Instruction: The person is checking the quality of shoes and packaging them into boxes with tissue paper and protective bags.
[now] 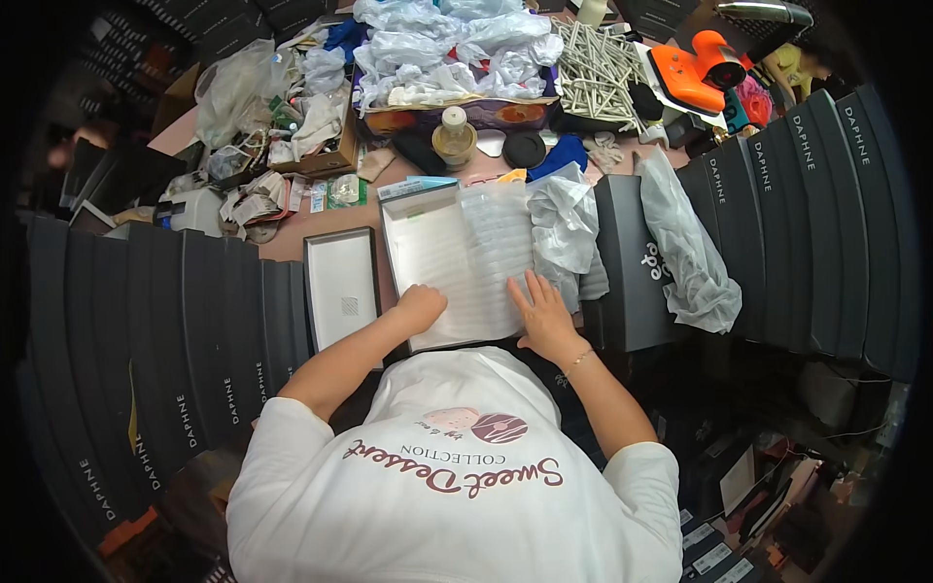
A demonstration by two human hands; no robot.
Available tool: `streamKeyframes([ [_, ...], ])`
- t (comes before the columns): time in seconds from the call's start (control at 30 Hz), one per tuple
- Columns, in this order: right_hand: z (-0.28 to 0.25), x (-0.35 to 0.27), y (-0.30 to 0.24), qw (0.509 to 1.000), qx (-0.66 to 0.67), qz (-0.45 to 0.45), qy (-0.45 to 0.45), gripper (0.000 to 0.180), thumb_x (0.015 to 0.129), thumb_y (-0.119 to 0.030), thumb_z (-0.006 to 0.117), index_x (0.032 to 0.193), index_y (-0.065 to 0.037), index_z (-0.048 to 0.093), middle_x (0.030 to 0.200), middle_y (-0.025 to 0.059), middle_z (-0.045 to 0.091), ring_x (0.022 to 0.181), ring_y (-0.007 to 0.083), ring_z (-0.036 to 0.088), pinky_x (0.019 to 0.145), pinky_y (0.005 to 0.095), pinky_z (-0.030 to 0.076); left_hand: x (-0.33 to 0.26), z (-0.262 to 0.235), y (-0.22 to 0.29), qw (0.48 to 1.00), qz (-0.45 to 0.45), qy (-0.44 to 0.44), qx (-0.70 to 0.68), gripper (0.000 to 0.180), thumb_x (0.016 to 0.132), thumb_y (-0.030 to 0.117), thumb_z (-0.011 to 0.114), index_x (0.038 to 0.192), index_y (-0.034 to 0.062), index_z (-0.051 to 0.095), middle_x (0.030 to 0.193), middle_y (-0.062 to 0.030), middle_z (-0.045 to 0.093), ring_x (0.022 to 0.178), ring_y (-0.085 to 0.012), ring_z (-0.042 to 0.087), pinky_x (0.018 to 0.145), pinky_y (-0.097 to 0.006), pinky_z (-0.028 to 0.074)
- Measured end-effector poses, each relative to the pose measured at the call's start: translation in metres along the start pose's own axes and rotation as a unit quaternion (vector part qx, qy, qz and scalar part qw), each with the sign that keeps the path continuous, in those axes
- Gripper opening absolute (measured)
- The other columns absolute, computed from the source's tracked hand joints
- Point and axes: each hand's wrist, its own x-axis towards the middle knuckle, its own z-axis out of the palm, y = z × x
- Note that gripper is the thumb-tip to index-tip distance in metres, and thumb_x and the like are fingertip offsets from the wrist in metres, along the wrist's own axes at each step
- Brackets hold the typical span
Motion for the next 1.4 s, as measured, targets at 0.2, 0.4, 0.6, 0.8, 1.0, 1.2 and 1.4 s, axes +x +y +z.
streamKeyframes([
  [0.2,0.039,0.023,0.049,0.921,0.262,0.134,0.254,0.033,0.080,0.004,0.051,0.112,0.001,0.057,0.107,0.0207,0.061,0.104,0.0343,0.058,0.088,0.0372,0.045,-0.035,-0.172,-0.026,0.957,0.084,0.277,-0.034,0.008,0.074,0.004,0.057,0.078,0.0034,0.063,0.078,-0.0132,0.058,0.079,-0.0309,0.059,0.071,-0.041,0.047],
  [0.4,-0.095,0.020,0.010,0.872,0.249,0.106,0.407,0.032,0.079,0.009,0.046,0.107,0.002,0.059,0.094,0.0175,0.065,0.087,0.0272,0.064,0.080,0.0311,0.048,-0.087,-0.264,-0.008,0.863,0.096,0.495,-0.005,0.014,0.071,0.000,0.060,0.085,0.0027,0.061,0.084,-0.0093,0.052,0.080,-0.0275,0.053,0.082,-0.041,0.045],
  [0.6,-0.085,0.031,-0.042,0.959,0.090,-0.098,0.249,0.046,0.066,0.011,0.053,0.109,-0.004,0.058,0.114,0.0124,0.058,0.109,0.0306,0.054,0.096,0.0427,0.041,-0.172,-0.207,-0.029,0.905,-0.130,0.397,-0.077,0.016,0.077,-0.003,0.058,0.091,0.0031,0.062,0.086,-0.0106,0.055,0.088,-0.0311,0.054,0.095,-0.045,0.040],
  [0.8,-0.008,0.048,-0.090,0.973,0.157,-0.166,-0.020,0.037,0.073,-0.005,0.063,0.110,-0.005,0.058,0.115,0.0164,0.057,0.110,0.0301,0.053,0.097,0.0404,0.041,-0.197,-0.051,-0.059,0.906,-0.294,0.262,-0.153,0.016,0.084,0.006,0.056,0.097,0.0057,0.066,0.086,-0.0111,0.058,0.090,-0.0288,0.057,0.102,-0.047,0.035],
  [1.0,0.086,0.090,-0.060,0.964,-0.031,-0.263,0.032,0.030,0.083,-0.012,0.053,0.112,-0.013,0.060,0.121,0.0142,0.054,0.108,0.0288,0.056,0.084,0.0381,0.049,-0.149,-0.108,-0.052,0.885,-0.233,0.377,-0.140,0.014,0.083,0.005,0.058,0.095,0.0052,0.065,0.083,-0.0088,0.056,0.088,-0.0264,0.057,0.102,-0.050,0.034],
  [1.2,0.092,0.129,-0.050,0.935,-0.191,-0.284,-0.093,0.025,0.086,-0.019,0.051,0.110,-0.021,0.060,0.123,0.0074,0.050,0.111,0.0225,0.051,0.085,0.0380,0.044,-0.152,-0.111,-0.069,0.914,-0.222,0.323,-0.108,0.013,0.084,0.005,0.057,0.095,0.0051,0.064,0.086,-0.0098,0.056,0.090,-0.0290,0.057,0.103,-0.050,0.032],
  [1.4,0.103,0.142,-0.042,0.914,-0.230,-0.315,-0.113,0.014,0.084,-0.024,0.055,0.090,-0.018,0.066,0.094,0.0030,0.062,0.097,0.0215,0.059,0.083,0.0378,0.043,-0.166,-0.082,-0.074,0.915,-0.239,0.297,-0.134,0.013,0.084,0.005,0.057,0.095,0.0058,0.064,0.086,-0.0110,0.055,0.090,-0.0305,0.056,0.101,-0.049,0.034],
])
